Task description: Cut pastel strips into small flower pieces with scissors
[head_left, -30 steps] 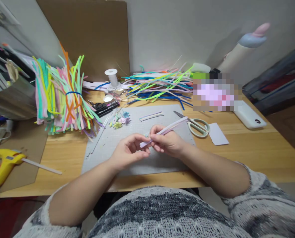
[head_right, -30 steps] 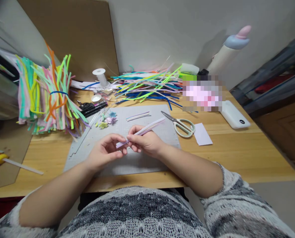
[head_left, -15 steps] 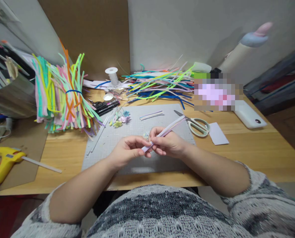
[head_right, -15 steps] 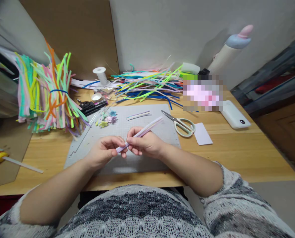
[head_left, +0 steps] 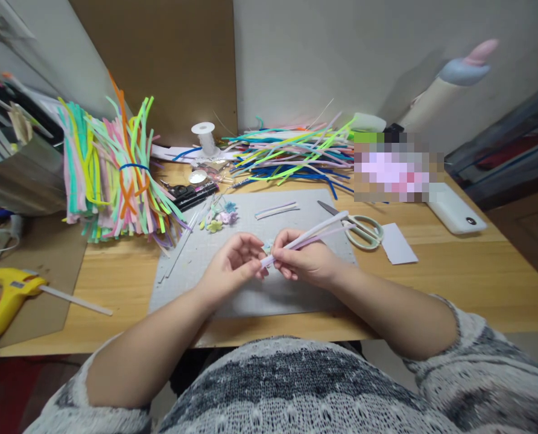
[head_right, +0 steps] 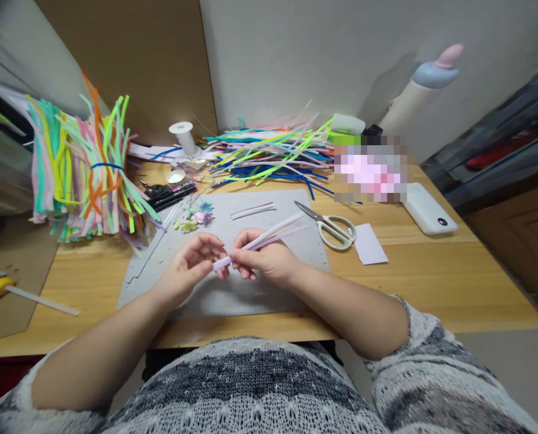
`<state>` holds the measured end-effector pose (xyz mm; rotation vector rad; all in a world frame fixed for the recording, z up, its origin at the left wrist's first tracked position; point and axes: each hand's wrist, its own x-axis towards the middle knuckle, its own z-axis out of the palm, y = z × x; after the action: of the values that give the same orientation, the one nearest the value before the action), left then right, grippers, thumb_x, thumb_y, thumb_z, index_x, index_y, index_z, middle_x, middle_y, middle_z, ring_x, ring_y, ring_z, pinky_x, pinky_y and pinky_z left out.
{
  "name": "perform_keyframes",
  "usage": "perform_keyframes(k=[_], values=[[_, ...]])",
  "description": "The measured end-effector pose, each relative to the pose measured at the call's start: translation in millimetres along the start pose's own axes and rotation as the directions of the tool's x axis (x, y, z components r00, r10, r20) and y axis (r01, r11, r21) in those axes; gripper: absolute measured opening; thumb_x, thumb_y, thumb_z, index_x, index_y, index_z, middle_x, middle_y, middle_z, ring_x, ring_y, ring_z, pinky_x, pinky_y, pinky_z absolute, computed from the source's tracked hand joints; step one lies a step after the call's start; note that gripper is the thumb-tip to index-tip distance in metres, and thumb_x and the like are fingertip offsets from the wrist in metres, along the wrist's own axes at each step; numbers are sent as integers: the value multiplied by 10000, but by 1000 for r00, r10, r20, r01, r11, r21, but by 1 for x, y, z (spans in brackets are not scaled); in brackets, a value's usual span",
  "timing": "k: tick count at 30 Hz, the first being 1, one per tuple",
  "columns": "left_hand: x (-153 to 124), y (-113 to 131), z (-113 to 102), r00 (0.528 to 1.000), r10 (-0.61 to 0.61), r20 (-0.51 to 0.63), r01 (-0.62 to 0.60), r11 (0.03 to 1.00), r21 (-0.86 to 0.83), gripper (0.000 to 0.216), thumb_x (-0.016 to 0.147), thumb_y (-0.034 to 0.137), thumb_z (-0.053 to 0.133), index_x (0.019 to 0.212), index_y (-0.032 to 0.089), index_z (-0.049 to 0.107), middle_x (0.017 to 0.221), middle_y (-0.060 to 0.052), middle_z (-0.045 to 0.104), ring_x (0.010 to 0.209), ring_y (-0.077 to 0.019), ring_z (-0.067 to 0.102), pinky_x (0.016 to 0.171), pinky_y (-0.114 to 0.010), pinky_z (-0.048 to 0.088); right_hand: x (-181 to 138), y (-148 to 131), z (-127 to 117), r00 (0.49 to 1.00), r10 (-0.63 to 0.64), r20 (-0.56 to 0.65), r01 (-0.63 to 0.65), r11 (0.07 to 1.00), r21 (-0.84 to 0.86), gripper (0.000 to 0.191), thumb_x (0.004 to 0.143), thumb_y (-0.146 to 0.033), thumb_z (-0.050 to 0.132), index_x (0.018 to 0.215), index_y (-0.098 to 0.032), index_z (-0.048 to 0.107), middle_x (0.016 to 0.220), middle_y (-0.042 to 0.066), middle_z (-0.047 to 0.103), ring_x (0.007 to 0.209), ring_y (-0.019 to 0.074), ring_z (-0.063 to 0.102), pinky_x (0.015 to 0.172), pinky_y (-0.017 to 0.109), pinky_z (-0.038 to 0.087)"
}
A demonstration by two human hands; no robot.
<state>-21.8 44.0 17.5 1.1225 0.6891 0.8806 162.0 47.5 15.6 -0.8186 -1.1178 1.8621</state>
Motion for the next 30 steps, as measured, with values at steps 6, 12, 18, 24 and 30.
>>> perform_keyframes(k=[6,12,18,24,30], values=[[0,-1,3,993,-24,-112,61,940,336,227,777,355,660,789,140,589,651,-9,624,571,-101,580,561,-227,463,-1,5,6,994,-72,-82,55,979,-199,216,762,-347,688,760,-172,562,521,-50,582,444,70,527,402,174,397],[10,-5,-14,953,187,-239,18,749,662,143,794,303,618,793,160,629,628,-3,625,562,-114,575,551,-232,435,17,-9,-26,976,-127,-179,89,975,-205,276,693,-374,735,738,-167,559,552,-40,584,433,71,516,373,178,373],[30,-18,-36,917,306,-256,76,495,865,134,808,283,573,812,179,656,703,-16,646,652,-145,566,622,-260,407,37,-22,-83,879,-270,-393,65,885,-461,276,693,-390,699,755,-183,528,601,-21,589,452,95,511,415,223,379],[39,-28,-31,932,253,-259,171,324,930,135,838,285,530,858,217,645,799,-36,677,723,-190,587,609,-277,365,58,-38,-94,901,-434,23,45,41,-998,113,807,-243,589,863,-172,655,904,83,664,860,211,578,766,342,405],[47,-23,-24,960,270,-76,83,-13,996,158,882,270,473,865,199,613,860,-74,666,857,-238,573,661,-313,366,98,-34,-87,982,-171,75,46,-169,-985,106,789,-225,620,854,-177,689,923,83,679,927,223,566,788,327,330]])
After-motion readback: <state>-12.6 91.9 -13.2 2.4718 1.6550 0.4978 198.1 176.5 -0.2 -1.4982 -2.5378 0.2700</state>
